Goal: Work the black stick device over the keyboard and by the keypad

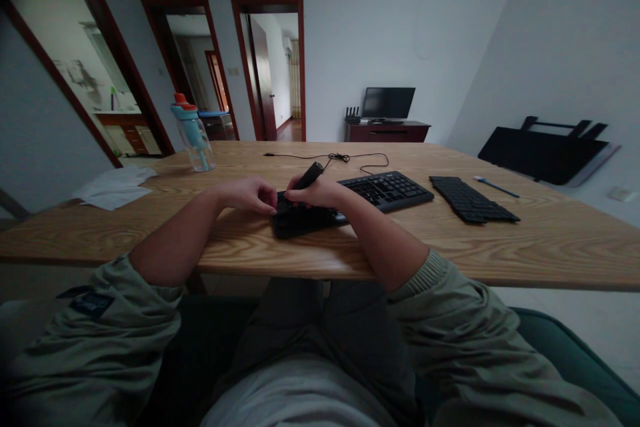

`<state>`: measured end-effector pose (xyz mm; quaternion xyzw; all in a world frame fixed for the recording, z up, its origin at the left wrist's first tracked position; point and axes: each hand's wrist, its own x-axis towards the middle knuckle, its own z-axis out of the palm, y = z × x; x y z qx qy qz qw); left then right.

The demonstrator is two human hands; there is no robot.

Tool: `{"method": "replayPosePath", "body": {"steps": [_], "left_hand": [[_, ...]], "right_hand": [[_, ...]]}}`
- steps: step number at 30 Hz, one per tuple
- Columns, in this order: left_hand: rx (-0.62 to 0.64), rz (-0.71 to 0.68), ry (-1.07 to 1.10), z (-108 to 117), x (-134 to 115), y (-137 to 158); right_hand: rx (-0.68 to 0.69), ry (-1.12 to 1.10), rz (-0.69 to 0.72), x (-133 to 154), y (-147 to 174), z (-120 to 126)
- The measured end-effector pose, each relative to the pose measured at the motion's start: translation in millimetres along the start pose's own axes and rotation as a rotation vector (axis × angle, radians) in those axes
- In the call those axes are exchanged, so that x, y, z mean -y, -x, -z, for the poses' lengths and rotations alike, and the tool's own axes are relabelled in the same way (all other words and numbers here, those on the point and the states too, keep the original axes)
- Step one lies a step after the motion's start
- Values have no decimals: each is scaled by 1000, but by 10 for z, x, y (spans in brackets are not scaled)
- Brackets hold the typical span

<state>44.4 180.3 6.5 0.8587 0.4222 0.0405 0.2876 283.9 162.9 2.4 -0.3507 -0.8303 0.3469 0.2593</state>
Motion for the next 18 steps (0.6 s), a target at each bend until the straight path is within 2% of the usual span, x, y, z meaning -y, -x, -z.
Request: {"method": "replayPosePath", "body": {"steps": [7, 13, 18], "left_hand": [[-25, -46, 23, -6, -34, 6], [-38, -39, 17, -8, -43, 6], [-51, -40, 5, -20, -44, -20]], "right_hand": [[23, 8, -56, -36, -14, 52], [-27, 29, -137, -36, -33, 57], [-28, 2, -119, -71, -60, 63]]}}
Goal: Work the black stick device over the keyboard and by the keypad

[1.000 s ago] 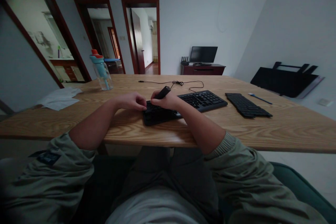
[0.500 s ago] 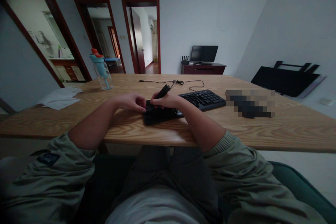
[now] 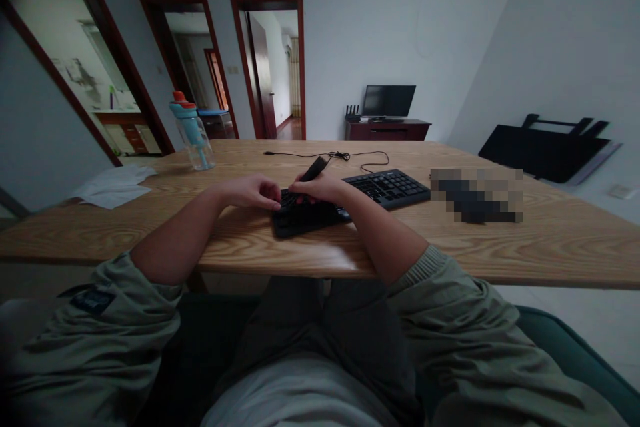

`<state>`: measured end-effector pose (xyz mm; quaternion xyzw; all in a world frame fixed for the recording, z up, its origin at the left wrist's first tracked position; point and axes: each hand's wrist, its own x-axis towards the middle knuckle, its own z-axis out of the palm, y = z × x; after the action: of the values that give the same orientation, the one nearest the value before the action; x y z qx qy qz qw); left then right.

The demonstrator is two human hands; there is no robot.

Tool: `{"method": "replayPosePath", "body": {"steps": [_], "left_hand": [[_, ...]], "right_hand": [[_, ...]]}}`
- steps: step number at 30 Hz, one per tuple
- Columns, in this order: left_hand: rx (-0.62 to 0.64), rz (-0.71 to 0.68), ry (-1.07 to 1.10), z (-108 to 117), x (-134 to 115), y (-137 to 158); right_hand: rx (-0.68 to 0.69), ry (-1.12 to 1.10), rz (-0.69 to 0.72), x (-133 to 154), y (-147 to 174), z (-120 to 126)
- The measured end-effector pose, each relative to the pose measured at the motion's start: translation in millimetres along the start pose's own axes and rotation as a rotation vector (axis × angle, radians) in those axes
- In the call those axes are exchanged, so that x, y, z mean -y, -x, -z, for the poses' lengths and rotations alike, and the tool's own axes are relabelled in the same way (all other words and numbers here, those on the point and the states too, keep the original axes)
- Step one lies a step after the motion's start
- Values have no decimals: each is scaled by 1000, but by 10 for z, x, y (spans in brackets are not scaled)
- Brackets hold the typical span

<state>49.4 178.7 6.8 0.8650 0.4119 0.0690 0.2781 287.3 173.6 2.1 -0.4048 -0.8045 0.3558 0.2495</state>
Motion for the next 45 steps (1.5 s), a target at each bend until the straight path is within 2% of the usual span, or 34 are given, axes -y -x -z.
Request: {"method": "replayPosePath", "body": {"steps": [7, 14, 19, 27, 29, 30, 32, 34, 36, 38, 41, 45], "left_hand": [[-21, -10, 7, -12, -19, -11], [11, -3, 9, -17, -17, -12], [-7, -24, 6, -45, -75, 8], [-1, -24, -35, -64, -96, 15], [-10, -23, -37, -63, -92, 13], [-22, -28, -42, -66, -96, 12], [-50, -39, -69, -79, -119, 9], [-59, -46, -90, -98, -153, 5], [-41, -46, -82, -109, -176, 3], [-13, -42, -51, -90, -164, 11], [14, -21, 20, 5, -67, 46], [-111, -18, 64, 146, 92, 100]], "right_hand": [[-8, -72, 27, -67, -88, -13], [71, 10, 129, 69, 41, -42], [83, 128, 175, 176, 95, 9], [170, 413, 212, 454, -9, 94], [157, 339, 222, 470, -19, 38], [109, 256, 235, 458, -18, -16], [-92, 3, 252, 405, -10, -171], [-331, -310, 211, 339, -4, -356], [-456, -569, 126, 289, -13, -525], [-498, -722, 63, 265, -43, -648], [-540, -782, 26, 250, -112, -753], [-512, -720, 22, 219, -183, -812]]}}
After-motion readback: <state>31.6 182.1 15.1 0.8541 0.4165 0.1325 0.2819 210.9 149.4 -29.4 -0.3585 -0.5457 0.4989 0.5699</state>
